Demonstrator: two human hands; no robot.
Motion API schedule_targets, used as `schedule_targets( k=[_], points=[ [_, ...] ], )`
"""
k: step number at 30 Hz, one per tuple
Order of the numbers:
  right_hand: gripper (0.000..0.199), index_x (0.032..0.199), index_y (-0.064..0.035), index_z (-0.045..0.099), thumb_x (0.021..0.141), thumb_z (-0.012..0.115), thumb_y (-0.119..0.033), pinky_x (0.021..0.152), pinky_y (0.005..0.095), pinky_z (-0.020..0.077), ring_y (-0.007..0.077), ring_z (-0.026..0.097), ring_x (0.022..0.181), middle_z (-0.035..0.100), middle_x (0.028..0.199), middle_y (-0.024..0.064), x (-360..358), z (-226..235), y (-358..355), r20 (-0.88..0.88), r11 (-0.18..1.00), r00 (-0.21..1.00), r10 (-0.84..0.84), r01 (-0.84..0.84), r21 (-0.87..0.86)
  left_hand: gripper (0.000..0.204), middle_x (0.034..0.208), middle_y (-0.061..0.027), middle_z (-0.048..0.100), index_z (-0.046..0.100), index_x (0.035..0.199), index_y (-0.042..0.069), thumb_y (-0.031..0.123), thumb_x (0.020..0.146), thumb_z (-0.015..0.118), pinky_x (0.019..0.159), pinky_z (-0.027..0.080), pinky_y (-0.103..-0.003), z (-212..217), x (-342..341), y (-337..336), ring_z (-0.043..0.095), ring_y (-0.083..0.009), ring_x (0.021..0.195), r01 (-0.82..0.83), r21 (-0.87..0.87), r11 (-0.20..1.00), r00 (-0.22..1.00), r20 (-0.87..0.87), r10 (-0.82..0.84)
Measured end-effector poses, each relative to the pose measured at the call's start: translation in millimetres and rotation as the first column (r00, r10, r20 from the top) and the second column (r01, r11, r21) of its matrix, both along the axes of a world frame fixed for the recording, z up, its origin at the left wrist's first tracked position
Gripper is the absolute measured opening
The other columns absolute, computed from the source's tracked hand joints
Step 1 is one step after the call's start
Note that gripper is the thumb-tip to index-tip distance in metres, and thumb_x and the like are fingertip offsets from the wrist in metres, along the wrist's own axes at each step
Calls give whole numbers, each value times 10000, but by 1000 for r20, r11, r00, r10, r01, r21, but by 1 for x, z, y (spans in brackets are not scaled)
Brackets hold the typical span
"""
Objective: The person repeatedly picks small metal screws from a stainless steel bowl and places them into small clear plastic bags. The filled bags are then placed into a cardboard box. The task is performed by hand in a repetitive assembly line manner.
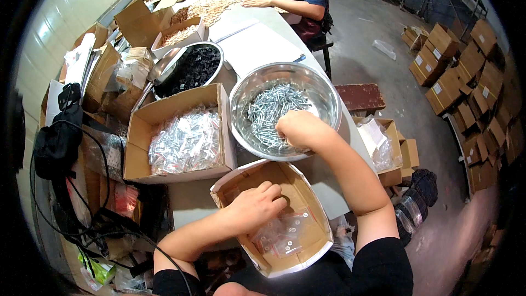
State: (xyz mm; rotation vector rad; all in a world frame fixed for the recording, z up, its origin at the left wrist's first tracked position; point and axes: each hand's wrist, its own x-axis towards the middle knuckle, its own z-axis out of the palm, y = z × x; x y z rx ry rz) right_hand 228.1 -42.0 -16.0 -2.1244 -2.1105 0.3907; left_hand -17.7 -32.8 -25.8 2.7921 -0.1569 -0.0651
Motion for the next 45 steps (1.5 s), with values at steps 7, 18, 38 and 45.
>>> schedule_targets(
  k=[7, 18, 38, 45],
  points=[
    [150, 812, -67, 736, 687, 653, -63, 719, 433, 529, 340, 673, 790, 693, 800, 165, 2, 7, 4, 71, 992, 996, 61, -53, -115, 205, 1007, -95, 572, 677, 967, 77, 90, 767, 630, 802, 529, -326, 9, 1, 3, 575, -262, 980, -74, -163, 984, 982, 161, 101],
    [146, 785, -37, 705, 669, 670, -118, 701, 407, 525, 330, 669, 752, 685, 760, 153, 7, 24, 0, -71, 980, 994, 79, -90, -177, 168, 858, -125, 600, 597, 912, 24, 19, 771, 688, 641, 519, -382, 18, 5, 4, 627, -320, 743, -209, -575, 791, 902, 200, 384],
    [136, 816, -58, 732, 697, 672, -85, 747, 438, 547, 364, 683, 811, 693, 829, 196, -1, 8, 0, 35, 987, 999, 31, -25, -161, 89, 730, -113, 595, 653, 817, 26, 55, 796, 734, 567, 477, -372, 16, 5, 6, 593, -287, 639, -142, -515, 846, 873, 338, 352],
    [164, 811, -40, 722, 677, 669, -118, 732, 442, 540, 365, 677, 796, 688, 811, 199, 6, 9, -3, 24, 977, 997, 70, -63, -203, 84, 740, -96, 628, 676, 838, 15, 47, 816, 751, 562, 470, -314, 24, 5, 11, 601, -206, 625, -198, -693, 694, 845, 239, 479]
  ],
)
